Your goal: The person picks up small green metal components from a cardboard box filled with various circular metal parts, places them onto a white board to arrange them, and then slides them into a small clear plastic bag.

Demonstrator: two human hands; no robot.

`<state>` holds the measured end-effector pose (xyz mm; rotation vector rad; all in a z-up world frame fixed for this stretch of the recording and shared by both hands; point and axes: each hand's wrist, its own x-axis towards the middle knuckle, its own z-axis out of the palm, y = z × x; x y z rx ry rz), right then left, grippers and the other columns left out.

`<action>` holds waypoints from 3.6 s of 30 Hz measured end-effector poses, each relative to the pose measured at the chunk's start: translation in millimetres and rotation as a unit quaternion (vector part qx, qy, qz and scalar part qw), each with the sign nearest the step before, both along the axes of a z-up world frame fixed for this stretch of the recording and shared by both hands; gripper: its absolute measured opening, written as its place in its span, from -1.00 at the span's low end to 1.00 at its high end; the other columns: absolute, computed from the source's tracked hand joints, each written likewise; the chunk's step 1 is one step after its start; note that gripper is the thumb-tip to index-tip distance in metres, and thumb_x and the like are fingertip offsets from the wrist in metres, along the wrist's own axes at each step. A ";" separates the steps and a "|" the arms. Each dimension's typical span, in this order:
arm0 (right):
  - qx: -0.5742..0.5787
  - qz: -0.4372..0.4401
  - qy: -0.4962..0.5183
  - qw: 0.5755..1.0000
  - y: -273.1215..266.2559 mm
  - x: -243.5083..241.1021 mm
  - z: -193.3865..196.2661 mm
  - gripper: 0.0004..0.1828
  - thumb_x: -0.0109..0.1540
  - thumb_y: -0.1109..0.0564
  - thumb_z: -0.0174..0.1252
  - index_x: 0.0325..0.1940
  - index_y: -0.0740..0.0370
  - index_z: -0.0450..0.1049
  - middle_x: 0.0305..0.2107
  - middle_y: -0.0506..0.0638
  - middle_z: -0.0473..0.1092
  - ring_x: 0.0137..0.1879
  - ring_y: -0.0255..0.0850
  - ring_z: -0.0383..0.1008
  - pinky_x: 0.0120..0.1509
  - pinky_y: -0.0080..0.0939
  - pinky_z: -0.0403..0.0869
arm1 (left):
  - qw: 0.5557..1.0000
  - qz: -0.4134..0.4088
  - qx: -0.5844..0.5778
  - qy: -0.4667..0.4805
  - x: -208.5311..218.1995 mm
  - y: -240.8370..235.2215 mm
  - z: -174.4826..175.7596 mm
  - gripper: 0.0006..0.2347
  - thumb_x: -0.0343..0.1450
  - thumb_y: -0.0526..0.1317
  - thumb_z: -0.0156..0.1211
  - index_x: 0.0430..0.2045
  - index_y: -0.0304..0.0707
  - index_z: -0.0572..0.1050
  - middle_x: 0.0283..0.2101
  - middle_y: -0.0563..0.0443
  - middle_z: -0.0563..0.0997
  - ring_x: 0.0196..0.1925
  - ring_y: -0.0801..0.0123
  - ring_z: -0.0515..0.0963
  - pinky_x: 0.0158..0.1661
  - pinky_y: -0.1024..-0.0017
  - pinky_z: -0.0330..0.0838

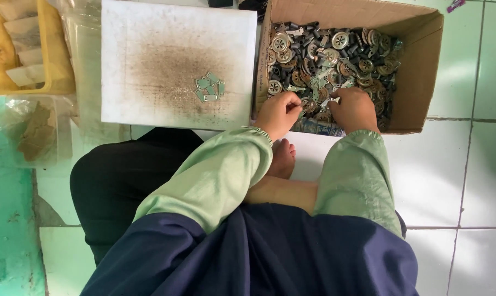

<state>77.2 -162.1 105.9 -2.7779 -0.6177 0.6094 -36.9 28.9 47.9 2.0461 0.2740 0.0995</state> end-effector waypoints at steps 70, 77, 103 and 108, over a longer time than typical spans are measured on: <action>0.280 -0.203 -0.115 0.931 -38.7 -2.1 25.7 -0.80 0.44 0.19 0.19 0.13 0.29 0.58 -0.17 0.04 0.53 -0.08 -0.18 0.51 -0.01 -0.13 0.55 | 0.935 -0.122 0.238 -0.234 -45.5 45.4 96.2 -0.85 0.50 -0.28 0.17 -0.12 -0.25 0.61 -0.11 -0.03 0.49 -0.11 0.06 0.50 0.01 0.13 0.40; 0.092 -0.062 -0.076 0.991 -37.2 30.2 -74.8 -0.79 0.30 0.14 0.25 0.01 0.04 0.66 -0.27 0.04 0.48 -0.12 0.06 0.58 -0.08 0.10 0.60 | 0.916 -0.190 0.284 -0.208 29.8 -11.0 36.0 -0.96 0.44 -0.30 0.23 -0.31 -0.17 0.58 -0.32 0.09 0.42 -0.16 0.24 0.52 -0.10 0.27 0.46; 0.198 -0.052 0.139 0.969 11.2 5.0 22.6 -0.79 0.32 0.26 0.14 -0.02 0.38 0.61 -0.25 0.39 0.51 -0.04 0.31 0.54 -0.06 0.30 0.56 | 0.984 -0.117 0.025 0.128 64.4 -14.1 -11.3 -0.69 0.53 -0.11 0.11 0.17 -0.01 0.41 0.11 -0.04 0.51 0.13 0.07 0.61 0.05 0.17 0.59; 0.277 -0.070 0.061 0.956 7.3 -10.5 17.3 -0.81 0.37 0.28 0.16 0.03 0.37 0.61 -0.28 0.29 0.52 -0.13 0.19 0.58 -0.13 0.20 0.60 | 0.995 -0.041 -0.029 0.086 52.9 -7.4 14.3 -0.87 0.49 -0.21 0.15 -0.13 -0.04 0.57 -0.20 -0.03 0.66 -0.09 0.02 0.70 -0.14 0.15 0.67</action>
